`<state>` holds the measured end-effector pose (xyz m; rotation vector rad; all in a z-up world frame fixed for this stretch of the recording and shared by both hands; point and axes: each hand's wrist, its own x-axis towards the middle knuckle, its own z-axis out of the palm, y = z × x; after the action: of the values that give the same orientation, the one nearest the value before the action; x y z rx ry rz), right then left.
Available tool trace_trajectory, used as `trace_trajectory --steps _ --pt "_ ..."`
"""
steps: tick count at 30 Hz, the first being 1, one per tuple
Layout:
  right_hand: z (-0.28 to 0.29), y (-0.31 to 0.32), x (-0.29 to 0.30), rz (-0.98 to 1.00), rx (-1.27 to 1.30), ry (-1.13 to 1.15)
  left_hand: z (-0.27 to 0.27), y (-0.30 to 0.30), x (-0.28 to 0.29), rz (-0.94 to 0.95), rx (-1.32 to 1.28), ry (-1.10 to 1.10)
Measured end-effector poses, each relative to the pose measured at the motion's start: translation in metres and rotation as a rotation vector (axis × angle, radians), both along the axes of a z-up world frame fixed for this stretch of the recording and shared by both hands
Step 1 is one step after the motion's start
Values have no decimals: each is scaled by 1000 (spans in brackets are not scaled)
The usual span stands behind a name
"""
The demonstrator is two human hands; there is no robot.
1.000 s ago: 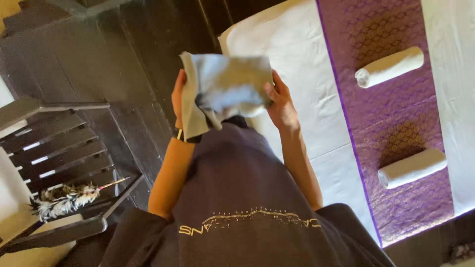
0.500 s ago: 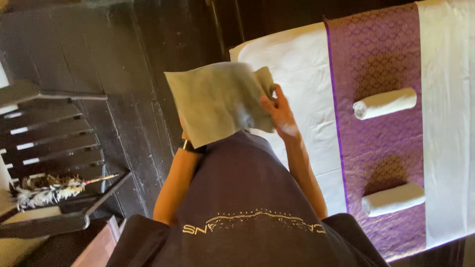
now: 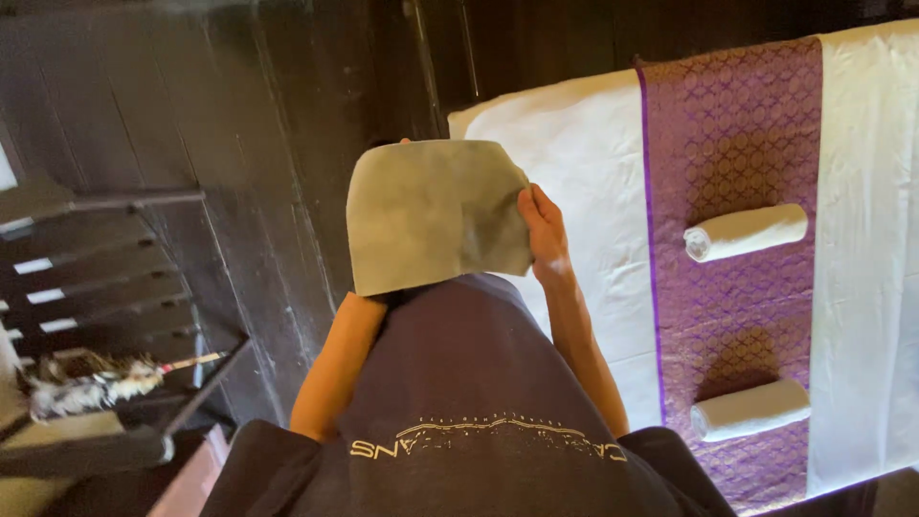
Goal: The person folds a cloth and then uses it to wipe a dark wooden surface, likely a cabinet or headboard, in a bedroom. The camera is mounted upside down, showing the action from an inverted perspective.
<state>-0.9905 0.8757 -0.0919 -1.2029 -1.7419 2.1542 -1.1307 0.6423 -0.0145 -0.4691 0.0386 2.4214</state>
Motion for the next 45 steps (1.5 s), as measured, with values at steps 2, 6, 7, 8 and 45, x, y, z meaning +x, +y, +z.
trace_trajectory --steps 2,6,7,8,45 --pt "-3 -4 -31 -37 -21 -4 5 1 -34 -17 22 16" --pt "39 -14 -128 -216 10 27 25 -1 -126 -63 74 68" --pt "56 -16 -156 -290 19 69 32 3 -150 -74 89 84" --pt "65 -16 -177 -300 16 72 38 3 -173 -85 87 87" --pt "92 283 -379 -509 425 -120 -31 443 -493 -931 -781 414"
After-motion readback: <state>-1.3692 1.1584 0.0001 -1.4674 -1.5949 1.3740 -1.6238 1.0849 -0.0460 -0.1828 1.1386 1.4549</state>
